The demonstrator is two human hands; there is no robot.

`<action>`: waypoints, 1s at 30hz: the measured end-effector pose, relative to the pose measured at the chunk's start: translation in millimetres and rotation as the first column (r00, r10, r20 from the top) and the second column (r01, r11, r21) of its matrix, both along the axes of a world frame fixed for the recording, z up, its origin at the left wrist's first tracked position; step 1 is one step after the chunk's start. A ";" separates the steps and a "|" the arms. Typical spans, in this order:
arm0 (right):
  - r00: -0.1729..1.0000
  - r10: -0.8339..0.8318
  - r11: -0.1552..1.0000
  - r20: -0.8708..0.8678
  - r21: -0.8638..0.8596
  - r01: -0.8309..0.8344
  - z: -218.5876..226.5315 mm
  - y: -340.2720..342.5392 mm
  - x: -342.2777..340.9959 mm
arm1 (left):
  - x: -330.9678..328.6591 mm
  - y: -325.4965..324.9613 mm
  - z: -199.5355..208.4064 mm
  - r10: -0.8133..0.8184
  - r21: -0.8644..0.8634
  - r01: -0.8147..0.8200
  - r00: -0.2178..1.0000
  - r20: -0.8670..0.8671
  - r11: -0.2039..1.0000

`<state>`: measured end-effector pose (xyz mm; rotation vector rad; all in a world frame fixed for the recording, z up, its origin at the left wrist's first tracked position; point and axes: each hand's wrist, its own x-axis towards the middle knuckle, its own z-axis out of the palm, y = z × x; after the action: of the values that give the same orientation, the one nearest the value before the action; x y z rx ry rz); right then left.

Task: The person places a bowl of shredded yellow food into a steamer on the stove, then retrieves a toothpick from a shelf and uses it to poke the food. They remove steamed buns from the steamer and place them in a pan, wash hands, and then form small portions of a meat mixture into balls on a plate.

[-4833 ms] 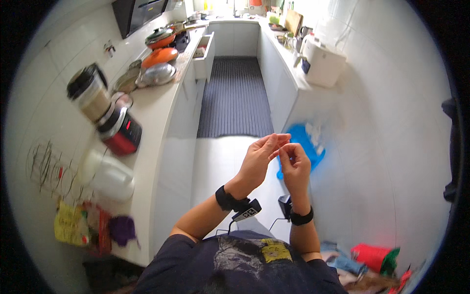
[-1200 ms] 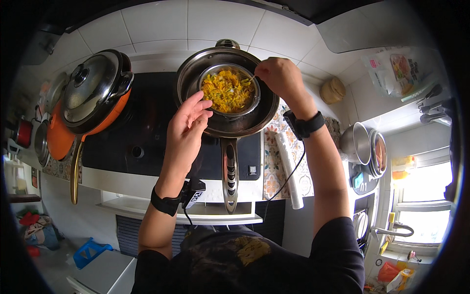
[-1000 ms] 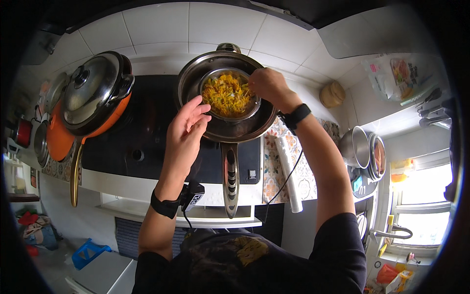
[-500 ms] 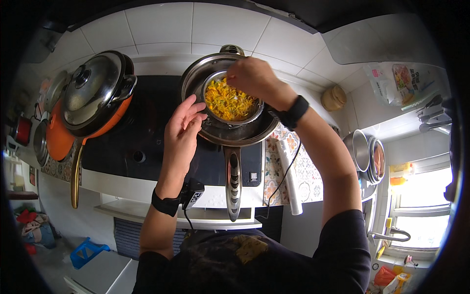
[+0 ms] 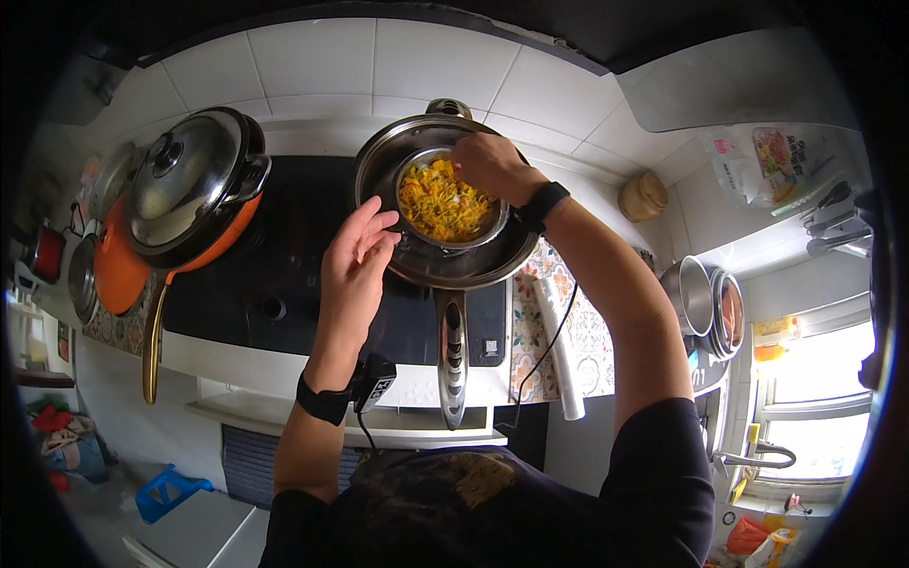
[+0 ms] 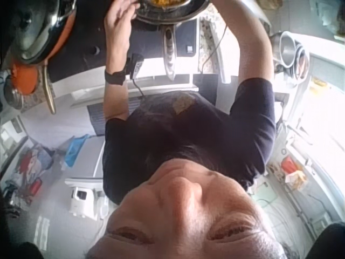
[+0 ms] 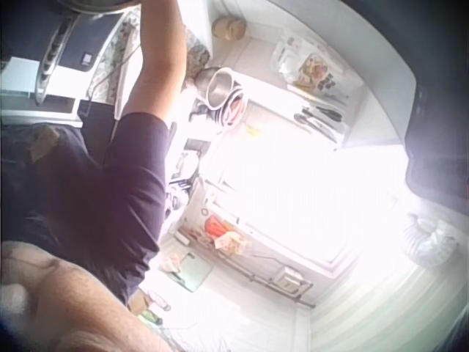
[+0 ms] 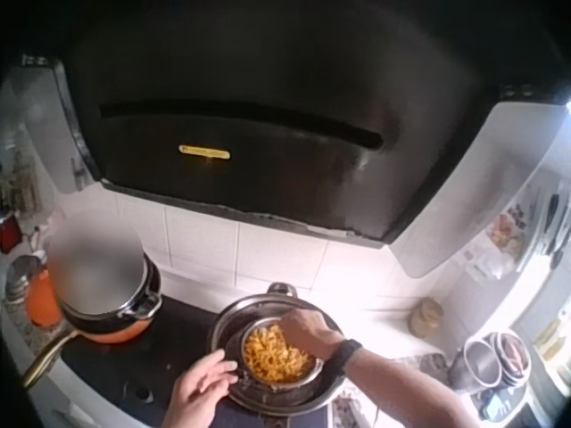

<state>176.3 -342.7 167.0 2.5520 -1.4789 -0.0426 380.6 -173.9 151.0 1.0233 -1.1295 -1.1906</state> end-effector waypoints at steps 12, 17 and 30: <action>0.982 -0.189 0.982 -0.011 0.015 0.189 0.6 17.7 -38.2 | -7.3 1.0 -3.5 -0.008 0.005 0.008 1.000 -0.018 1.000; 0.997 -0.049 0.999 -0.065 -0.005 0.048 8.8 46.6 -8.7 | -11.6 2.1 -1.7 -0.014 0.020 0.014 1.000 -0.018 1.000; 0.995 0.058 0.998 -0.083 0.017 -0.057 2.8 24.2 -1.1 | -3.1 9.4 -1.6 0.004 0.033 -0.006 0.999 0.051 0.999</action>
<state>175.2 -318.5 169.7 2.5688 -1.3791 -0.1505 377.5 -164.5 149.4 1.0859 -1.1498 -1.1886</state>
